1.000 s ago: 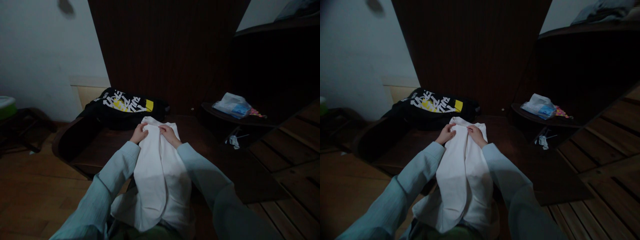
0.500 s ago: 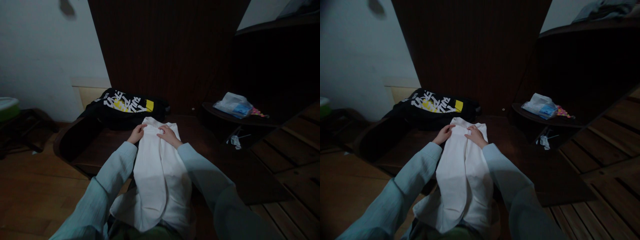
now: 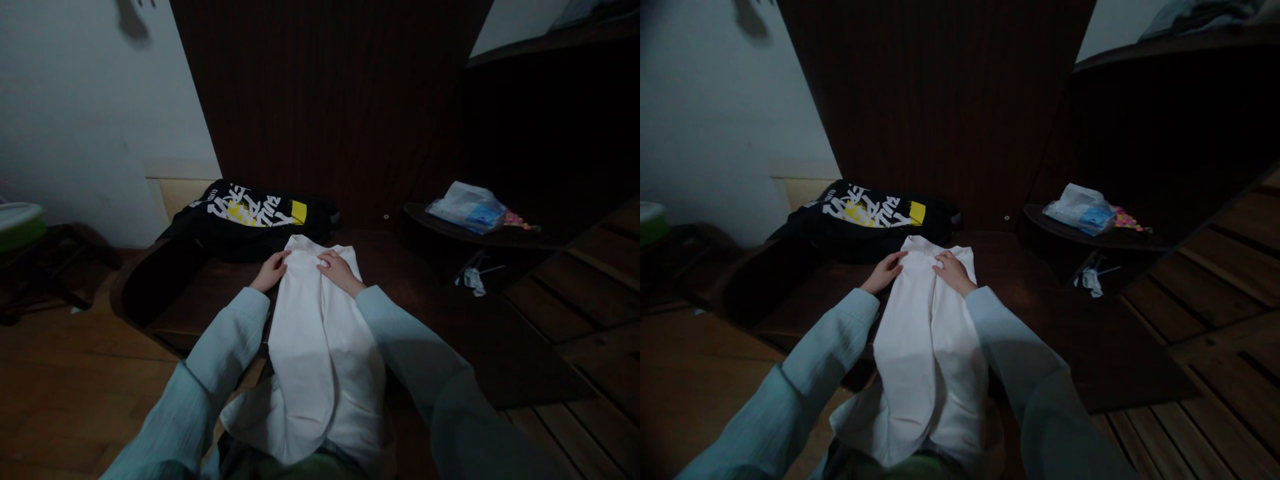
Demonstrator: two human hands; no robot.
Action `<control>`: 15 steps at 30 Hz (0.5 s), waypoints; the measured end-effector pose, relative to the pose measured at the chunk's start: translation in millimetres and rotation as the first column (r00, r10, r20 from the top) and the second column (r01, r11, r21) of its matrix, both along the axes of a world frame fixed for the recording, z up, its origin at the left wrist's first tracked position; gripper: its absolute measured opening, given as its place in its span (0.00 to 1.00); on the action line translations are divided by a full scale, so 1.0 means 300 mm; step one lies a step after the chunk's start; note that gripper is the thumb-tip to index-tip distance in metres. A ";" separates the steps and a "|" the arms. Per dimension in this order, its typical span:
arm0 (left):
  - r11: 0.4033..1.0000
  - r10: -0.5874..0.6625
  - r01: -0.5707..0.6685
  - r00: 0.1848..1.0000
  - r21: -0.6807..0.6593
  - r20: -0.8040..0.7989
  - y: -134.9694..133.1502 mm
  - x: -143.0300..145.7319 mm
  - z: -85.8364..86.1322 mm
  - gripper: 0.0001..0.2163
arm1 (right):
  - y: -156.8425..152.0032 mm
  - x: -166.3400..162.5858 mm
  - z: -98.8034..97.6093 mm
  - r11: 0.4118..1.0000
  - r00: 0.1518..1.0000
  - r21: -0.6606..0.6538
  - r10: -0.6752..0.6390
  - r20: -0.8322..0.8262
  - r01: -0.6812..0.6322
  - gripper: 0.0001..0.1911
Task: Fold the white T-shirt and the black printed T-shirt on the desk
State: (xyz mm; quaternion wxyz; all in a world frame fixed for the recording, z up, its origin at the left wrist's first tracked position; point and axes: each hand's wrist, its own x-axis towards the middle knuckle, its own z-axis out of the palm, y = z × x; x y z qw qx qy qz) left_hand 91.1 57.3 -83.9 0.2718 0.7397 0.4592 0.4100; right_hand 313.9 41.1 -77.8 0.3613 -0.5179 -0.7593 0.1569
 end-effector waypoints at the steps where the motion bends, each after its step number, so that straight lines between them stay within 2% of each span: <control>1: 1.000 0.006 -0.006 1.000 -0.005 -0.007 -0.002 0.002 0.002 0.21 | 0.001 0.000 -0.001 1.000 1.000 0.004 -0.003 -0.002 0.003 0.13; 5: 0.999 0.042 -0.042 0.998 0.011 -0.043 -0.017 0.006 0.014 0.24 | 0.009 0.005 0.001 0.999 0.994 0.040 -0.023 -0.110 0.027 0.13; 8: 0.976 0.160 -0.148 0.985 0.157 -0.061 -0.038 0.006 0.031 0.21 | 0.014 0.010 0.004 0.995 0.970 0.052 -0.065 -0.235 0.079 0.11; 11: 0.922 0.265 -0.233 0.962 0.308 -0.065 -0.075 0.011 0.053 0.16 | 0.009 0.009 0.008 0.993 0.962 0.031 -0.103 -0.252 0.114 0.07; 13: 0.916 0.223 -0.172 0.969 0.362 -0.106 -0.106 0.021 0.066 0.13 | -0.001 0.005 0.011 0.995 0.971 -0.006 -0.094 -0.222 0.095 0.05; 15: 0.927 0.115 -0.041 0.977 0.373 -0.179 -0.133 0.035 0.075 0.13 | -0.015 -0.002 0.018 0.998 0.980 -0.034 -0.053 -0.189 0.047 0.03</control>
